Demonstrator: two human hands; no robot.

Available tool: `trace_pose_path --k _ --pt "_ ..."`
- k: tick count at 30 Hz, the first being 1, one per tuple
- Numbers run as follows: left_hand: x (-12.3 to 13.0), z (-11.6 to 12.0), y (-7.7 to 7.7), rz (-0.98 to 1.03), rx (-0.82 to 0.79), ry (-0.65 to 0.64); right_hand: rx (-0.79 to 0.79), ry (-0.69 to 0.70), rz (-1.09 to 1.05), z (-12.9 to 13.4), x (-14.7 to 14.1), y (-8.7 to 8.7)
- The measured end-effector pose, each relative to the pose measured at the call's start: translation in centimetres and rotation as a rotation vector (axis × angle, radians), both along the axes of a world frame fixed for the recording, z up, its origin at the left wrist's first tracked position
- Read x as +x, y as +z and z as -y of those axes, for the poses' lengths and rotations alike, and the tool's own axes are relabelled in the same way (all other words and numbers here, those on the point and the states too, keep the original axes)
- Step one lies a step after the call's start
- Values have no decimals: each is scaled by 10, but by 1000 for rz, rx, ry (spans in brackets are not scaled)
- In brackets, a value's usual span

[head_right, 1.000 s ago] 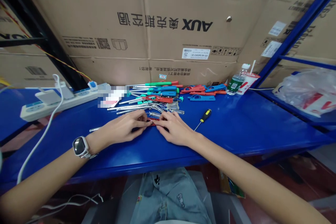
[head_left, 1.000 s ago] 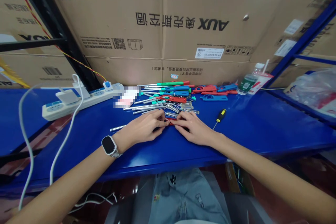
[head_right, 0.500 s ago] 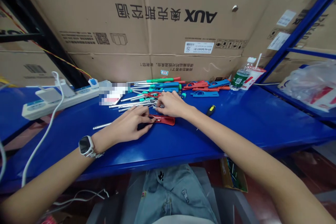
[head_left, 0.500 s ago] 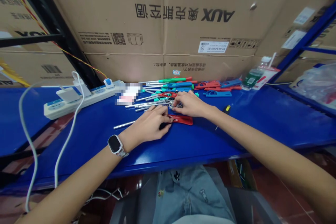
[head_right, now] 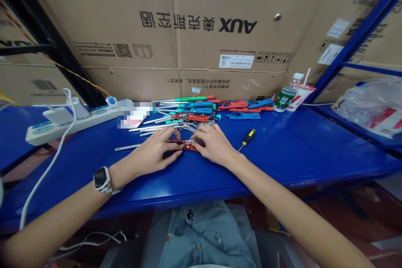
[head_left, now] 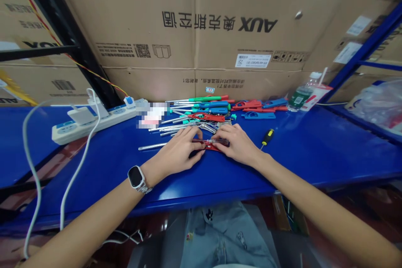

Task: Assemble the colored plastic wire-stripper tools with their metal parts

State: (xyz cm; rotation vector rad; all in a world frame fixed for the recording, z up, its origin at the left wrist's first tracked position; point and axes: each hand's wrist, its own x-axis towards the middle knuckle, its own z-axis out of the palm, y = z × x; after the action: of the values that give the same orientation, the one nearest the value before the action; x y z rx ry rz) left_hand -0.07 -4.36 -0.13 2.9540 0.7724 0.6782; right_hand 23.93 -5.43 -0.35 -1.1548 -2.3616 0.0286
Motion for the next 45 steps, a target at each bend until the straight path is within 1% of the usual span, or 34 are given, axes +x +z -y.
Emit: trace_pose_path --k 3,5,9,12,15,17,22,27,30,33,35,38,41,45 --pt "1 -1 -1 5 -12 -13 110 25 7 0 0 -6" --pt "1 0 -1 1 -11 -21 150 54 34 2 0 -9" --pt "2 0 -1 -13 -27 -62 112 102 81 11 4 -9" --pt "2 0 -1 -36 -42 -62 61 78 115 19 9 -8" --pt "3 1 -1 -71 -33 -49 53 45 153 25 10 -8" --pt "4 2 0 -84 -32 -39 57 40 108 25 7 -10" --pt "4 4 0 -93 -49 -16 32 32 -101 18 0 -15" --pt "4 5 0 -88 -19 -25 38 23 -169 16 -2 -16" --pt "4 5 0 -84 9 -37 21 40 -110 20 0 -12" --pt "5 6 0 -99 55 -42 -10 24 20 28 1 -5" --pt "5 6 0 -117 91 -48 -3 6 121 34 2 -3" --pt "5 5 1 -147 135 -52 30 8 246 38 5 -4" --pt "3 3 1 -167 157 -52 32 23 302 30 9 -6" --pt "0 -2 1 -185 177 -19 -15 70 312 14 14 -2"
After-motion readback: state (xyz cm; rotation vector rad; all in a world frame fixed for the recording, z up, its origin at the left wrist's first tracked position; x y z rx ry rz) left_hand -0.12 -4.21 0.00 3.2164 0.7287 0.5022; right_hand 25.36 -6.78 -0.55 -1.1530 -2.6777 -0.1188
